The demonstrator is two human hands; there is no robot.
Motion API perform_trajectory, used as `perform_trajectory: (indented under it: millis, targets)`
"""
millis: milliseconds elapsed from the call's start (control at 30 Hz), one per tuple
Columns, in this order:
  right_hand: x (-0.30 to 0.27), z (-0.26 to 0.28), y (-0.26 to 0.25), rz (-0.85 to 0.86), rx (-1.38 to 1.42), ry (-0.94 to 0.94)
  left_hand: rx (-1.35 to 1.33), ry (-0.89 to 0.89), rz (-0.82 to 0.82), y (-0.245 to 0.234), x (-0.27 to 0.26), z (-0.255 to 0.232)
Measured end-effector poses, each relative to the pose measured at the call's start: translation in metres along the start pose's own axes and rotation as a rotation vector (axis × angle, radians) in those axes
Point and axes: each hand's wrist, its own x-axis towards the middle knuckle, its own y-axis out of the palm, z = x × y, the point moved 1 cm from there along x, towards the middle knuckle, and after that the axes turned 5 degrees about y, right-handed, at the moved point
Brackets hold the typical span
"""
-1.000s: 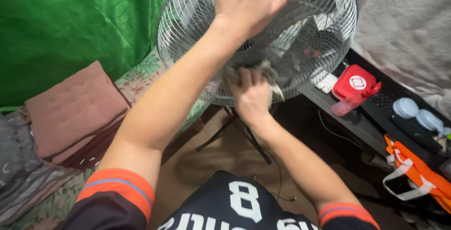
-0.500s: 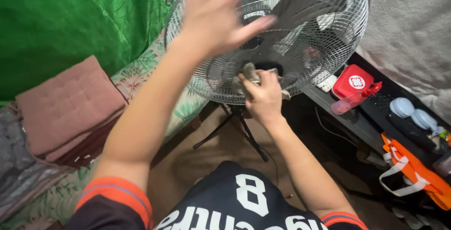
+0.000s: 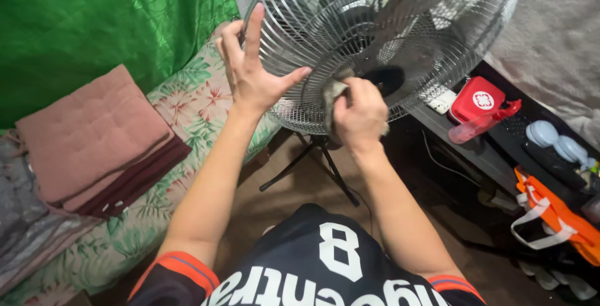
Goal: The person sweeps the floor with a broom, then moves a standing fan and wipes its front grille with a cloth. The person sprays liquid from a bottle onto the cloth and continues wiping the fan grille.
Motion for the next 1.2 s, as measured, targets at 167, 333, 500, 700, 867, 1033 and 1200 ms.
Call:
perform_trajectory:
  millis: [167, 333, 500, 700, 867, 1033, 1200]
  targets:
    - [0.001, 0.005, 0.0, -0.061, -0.049, 0.051, 0.022, -0.011, 0.006, -0.001, 0.003, -0.002]
    - [-0.005, 0.016, 0.009, 0.059, 0.171, -0.032, 0.019, -0.035, 0.007, -0.004, 0.001, -0.004]
    - [-0.009, -0.001, -0.011, 0.041, 0.016, 0.095, 0.014, -0.029, 0.03, -0.004, 0.002, -0.005]
    - [-0.022, 0.003, -0.024, -0.046, -0.135, 0.111, -0.002, -0.059, 0.058, -0.007, -0.001, -0.007]
    - [-0.015, 0.026, -0.008, -0.066, -0.28, 0.047, 0.001, -0.071, 0.067, -0.009, -0.003, -0.014]
    - [-0.006, 0.033, -0.002, -0.078, -0.14, -0.056, 0.015, -0.063, 0.038, -0.009, 0.002, -0.016]
    - [-0.01, 0.022, -0.014, -0.161, 0.008, -0.016, -0.001, -0.045, 0.036, -0.01, 0.003, -0.014]
